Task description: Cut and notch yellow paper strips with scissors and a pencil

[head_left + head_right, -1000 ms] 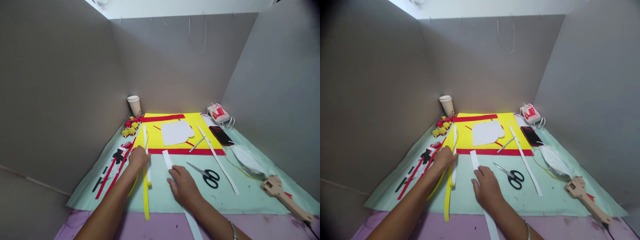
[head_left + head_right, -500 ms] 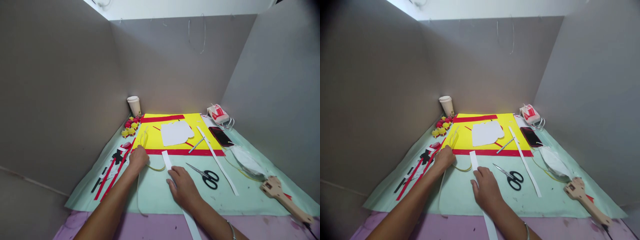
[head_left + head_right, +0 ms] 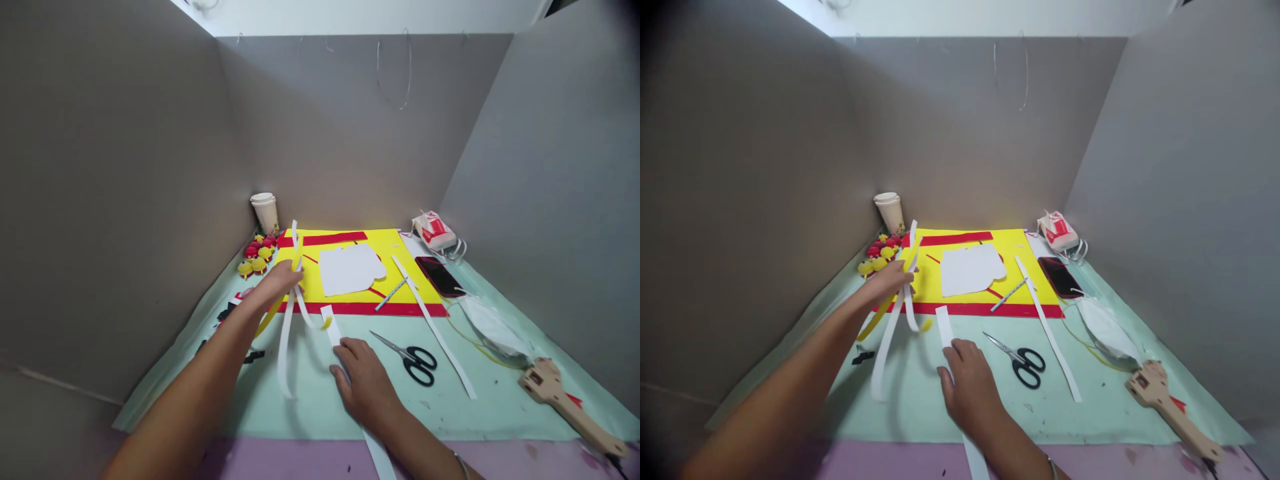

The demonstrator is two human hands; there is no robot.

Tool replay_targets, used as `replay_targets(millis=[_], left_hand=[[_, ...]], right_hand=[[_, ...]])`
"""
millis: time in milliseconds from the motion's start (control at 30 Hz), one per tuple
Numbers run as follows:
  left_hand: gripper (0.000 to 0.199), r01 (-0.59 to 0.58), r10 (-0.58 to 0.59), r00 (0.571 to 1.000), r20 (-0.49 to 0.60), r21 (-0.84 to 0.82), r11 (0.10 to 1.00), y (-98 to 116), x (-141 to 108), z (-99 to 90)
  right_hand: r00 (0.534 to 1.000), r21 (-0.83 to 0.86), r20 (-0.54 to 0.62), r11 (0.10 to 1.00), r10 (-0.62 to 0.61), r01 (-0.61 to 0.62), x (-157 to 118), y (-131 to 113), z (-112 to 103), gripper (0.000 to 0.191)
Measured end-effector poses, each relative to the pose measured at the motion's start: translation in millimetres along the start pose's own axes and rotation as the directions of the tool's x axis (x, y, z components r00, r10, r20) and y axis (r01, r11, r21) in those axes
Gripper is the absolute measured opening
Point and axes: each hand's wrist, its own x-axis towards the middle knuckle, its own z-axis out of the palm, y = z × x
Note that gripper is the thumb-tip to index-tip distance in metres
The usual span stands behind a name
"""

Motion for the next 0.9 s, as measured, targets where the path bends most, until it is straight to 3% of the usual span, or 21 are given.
replay_targets(millis=[100,267,467,600,900], left_hand=[[0.026,-0.036,0.036,0.999,0.026,-0.002,0.999,23,31,-14.9],[0.03,-0.097,0.092,0.995,0.044,0.151,0.984,70,87,-35.0],[0.035,-0.221,0.228,0.973,0.016,0.327,0.919,110,126,-31.9],[0.033,-0.285,0.301,0.953,0.028,0.41,0.866,115,141,-14.1],[0.034,-0.331,0.353,0.935,0.045,0.473,0.817,100,173,17.2]], right_hand=[[1.0,-0.006,-0.002,1.0,0.001,-0.001,1,-1,-1,0.028],[1.0,0.023,-0.021,1.0,0.008,-0.007,3,-3,-1,0.027],[0.998,0.019,-0.058,1.0,0.002,-0.001,5,-4,0,0.03],[0.999,0.025,-0.044,0.999,0.031,-0.029,6,-5,-1,0.031],[1.0,0.003,-0.024,1.0,0.009,-0.009,5,-3,1,0.03]])
